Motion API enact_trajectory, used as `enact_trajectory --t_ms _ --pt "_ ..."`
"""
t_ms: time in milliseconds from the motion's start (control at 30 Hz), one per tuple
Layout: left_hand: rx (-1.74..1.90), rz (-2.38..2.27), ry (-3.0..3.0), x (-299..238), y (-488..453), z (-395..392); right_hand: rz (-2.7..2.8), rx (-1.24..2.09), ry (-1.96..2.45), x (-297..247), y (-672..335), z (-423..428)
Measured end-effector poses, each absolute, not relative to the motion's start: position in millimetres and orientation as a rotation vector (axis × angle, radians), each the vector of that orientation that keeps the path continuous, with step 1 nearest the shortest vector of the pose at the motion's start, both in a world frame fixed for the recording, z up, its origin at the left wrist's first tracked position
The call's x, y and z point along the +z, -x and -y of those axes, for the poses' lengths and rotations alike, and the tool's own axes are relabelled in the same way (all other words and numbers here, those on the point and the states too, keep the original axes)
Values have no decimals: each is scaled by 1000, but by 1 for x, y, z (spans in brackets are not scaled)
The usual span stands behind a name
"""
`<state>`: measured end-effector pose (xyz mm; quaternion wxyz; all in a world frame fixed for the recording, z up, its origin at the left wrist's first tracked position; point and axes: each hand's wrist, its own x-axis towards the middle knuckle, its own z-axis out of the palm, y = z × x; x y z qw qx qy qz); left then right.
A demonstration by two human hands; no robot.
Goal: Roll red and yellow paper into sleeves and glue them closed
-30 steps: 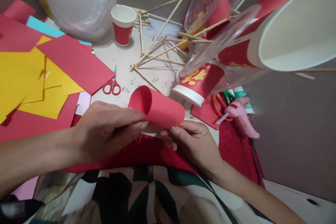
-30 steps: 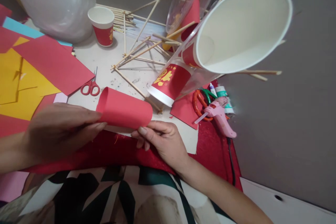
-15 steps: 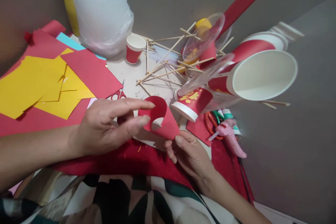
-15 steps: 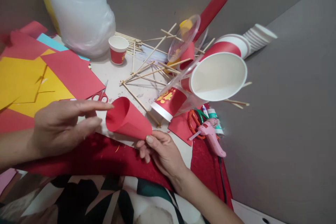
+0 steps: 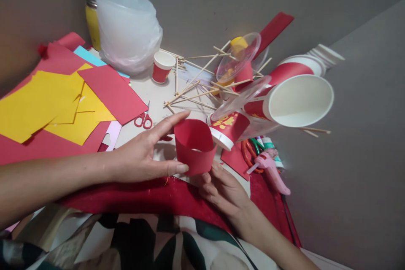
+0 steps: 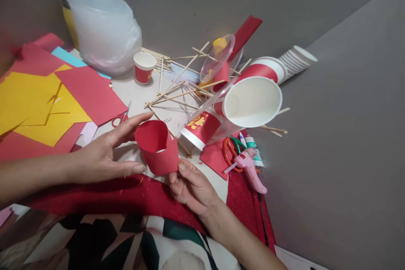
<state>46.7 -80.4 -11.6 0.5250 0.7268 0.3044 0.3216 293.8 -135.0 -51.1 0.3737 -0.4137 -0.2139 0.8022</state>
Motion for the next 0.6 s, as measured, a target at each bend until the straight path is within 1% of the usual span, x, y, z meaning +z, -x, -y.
enact_trajectory --t_ms 133,300,367,433,533,600 --pt "742 -725 -1739 -9 -43 78 570 2123 972 -46 -292 136" --pt "928 -783 -1738 5 -33 51 573 2149 834 -47 -293 140" --pt "974 -925 -1792 14 -32 30 592 2141 786 -49 -294 142" --pt "966 -1094 -1979 23 -34 4 592 2125 765 -50 -295 143" --pt "813 -1454 -2367 31 -45 -36 561 2105 736 -49 -295 143" --pt "645 -1698 -2533 30 -55 -59 545 2099 712 -49 -296 143"
